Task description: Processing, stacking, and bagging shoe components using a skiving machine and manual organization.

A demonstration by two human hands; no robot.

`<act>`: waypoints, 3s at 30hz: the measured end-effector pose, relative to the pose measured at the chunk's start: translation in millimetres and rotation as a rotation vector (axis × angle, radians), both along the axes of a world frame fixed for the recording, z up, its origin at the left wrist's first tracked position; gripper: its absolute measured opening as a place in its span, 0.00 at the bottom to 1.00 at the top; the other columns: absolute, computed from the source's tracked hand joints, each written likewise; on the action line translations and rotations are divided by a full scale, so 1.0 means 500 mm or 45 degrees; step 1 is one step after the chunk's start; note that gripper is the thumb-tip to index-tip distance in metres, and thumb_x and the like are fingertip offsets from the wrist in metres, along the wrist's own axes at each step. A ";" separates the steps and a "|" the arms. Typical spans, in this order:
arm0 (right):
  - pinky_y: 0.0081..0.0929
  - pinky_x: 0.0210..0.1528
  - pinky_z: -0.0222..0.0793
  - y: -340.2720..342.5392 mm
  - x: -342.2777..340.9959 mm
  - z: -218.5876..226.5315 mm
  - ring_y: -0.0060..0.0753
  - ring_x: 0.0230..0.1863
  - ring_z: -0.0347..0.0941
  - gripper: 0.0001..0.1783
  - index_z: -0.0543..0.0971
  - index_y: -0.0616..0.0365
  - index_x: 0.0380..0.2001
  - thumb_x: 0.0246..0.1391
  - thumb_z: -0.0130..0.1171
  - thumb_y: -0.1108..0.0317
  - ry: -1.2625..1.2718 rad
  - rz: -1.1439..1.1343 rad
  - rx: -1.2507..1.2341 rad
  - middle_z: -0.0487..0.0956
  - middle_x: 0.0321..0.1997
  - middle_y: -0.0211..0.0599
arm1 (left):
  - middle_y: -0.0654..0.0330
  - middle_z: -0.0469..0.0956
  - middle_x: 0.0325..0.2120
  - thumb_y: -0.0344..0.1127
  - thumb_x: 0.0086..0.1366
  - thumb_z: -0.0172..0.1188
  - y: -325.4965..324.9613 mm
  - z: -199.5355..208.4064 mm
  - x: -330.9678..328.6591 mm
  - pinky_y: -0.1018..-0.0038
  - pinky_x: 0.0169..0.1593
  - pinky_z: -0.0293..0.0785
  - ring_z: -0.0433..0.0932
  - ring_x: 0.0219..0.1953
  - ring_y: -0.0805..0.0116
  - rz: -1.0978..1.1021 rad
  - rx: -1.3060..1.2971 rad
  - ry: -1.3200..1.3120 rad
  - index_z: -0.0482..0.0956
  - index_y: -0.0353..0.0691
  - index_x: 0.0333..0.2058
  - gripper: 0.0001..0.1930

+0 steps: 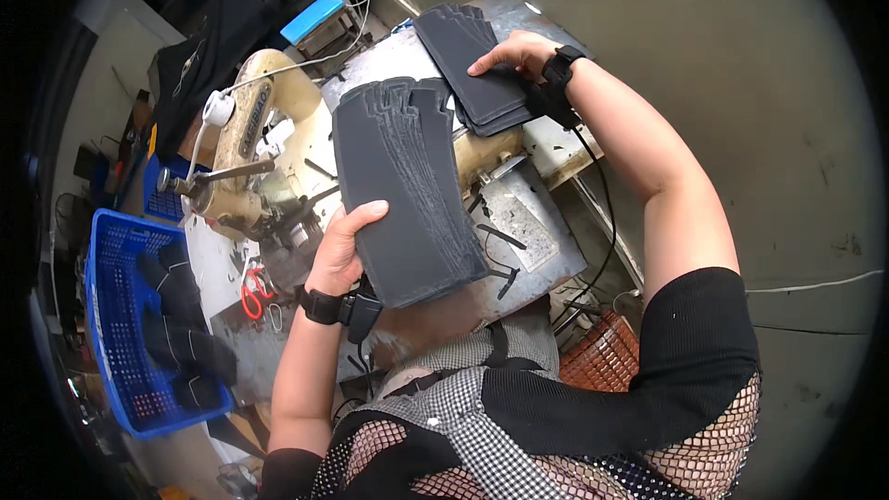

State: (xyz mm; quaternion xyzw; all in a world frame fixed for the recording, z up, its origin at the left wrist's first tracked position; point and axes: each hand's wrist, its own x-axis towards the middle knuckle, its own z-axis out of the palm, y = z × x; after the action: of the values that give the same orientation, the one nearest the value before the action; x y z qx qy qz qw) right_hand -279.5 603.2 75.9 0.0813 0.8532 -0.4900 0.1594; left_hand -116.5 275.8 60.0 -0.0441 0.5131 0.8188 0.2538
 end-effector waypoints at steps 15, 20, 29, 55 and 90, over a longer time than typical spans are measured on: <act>0.19 0.19 0.53 -0.027 -0.008 -0.006 0.18 0.18 0.57 0.16 0.77 0.52 0.22 0.32 0.76 0.63 -0.130 -0.050 -0.160 0.66 0.20 0.23 | 0.52 0.73 0.43 0.32 0.51 0.69 0.018 -0.023 0.024 0.68 0.50 0.75 0.76 0.45 0.62 0.044 -0.022 0.006 0.65 0.31 0.52 0.31; 0.21 0.19 0.54 -0.033 0.010 -0.003 0.18 0.19 0.59 0.15 0.77 0.53 0.23 0.32 0.75 0.66 -0.082 -0.124 -0.323 0.70 0.21 0.25 | 0.52 0.73 0.44 0.31 0.51 0.69 0.020 -0.027 0.027 0.67 0.50 0.75 0.75 0.46 0.61 0.057 -0.019 0.031 0.64 0.31 0.53 0.32; 0.22 0.33 0.71 -0.022 0.039 0.135 0.26 0.33 0.75 0.24 0.76 0.62 0.44 0.42 0.70 0.68 0.076 0.107 -0.560 0.79 0.36 0.34 | 0.54 0.73 0.43 0.30 0.51 0.68 0.020 -0.032 0.025 0.69 0.51 0.73 0.75 0.46 0.63 0.057 0.010 -0.004 0.65 0.32 0.53 0.31; 0.23 0.56 0.66 -0.238 0.403 0.039 0.25 0.52 0.69 0.37 0.60 0.66 0.59 0.51 0.67 0.68 0.182 0.026 -0.771 0.72 0.52 0.37 | 0.54 0.68 0.55 0.79 0.49 0.50 0.032 -0.037 0.053 0.61 0.61 0.63 0.66 0.58 0.61 0.067 0.293 0.136 0.61 0.39 0.60 0.53; 0.32 0.58 0.65 -0.422 0.640 -0.034 0.34 0.56 0.69 0.40 0.64 0.65 0.59 0.47 0.62 0.54 -0.021 0.063 -1.485 0.71 0.57 0.42 | 0.51 0.65 0.55 0.43 0.35 0.80 -0.141 0.005 0.235 0.62 0.61 0.62 0.66 0.58 0.58 -0.213 -0.596 1.088 0.45 0.38 0.63 0.61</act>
State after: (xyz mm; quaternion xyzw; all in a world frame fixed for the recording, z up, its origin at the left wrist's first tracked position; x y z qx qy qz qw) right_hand 40.5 392.0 59.0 -0.0362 0.4428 -0.8742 0.1959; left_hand 0.8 205.1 62.4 0.2811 0.7431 0.6034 0.0687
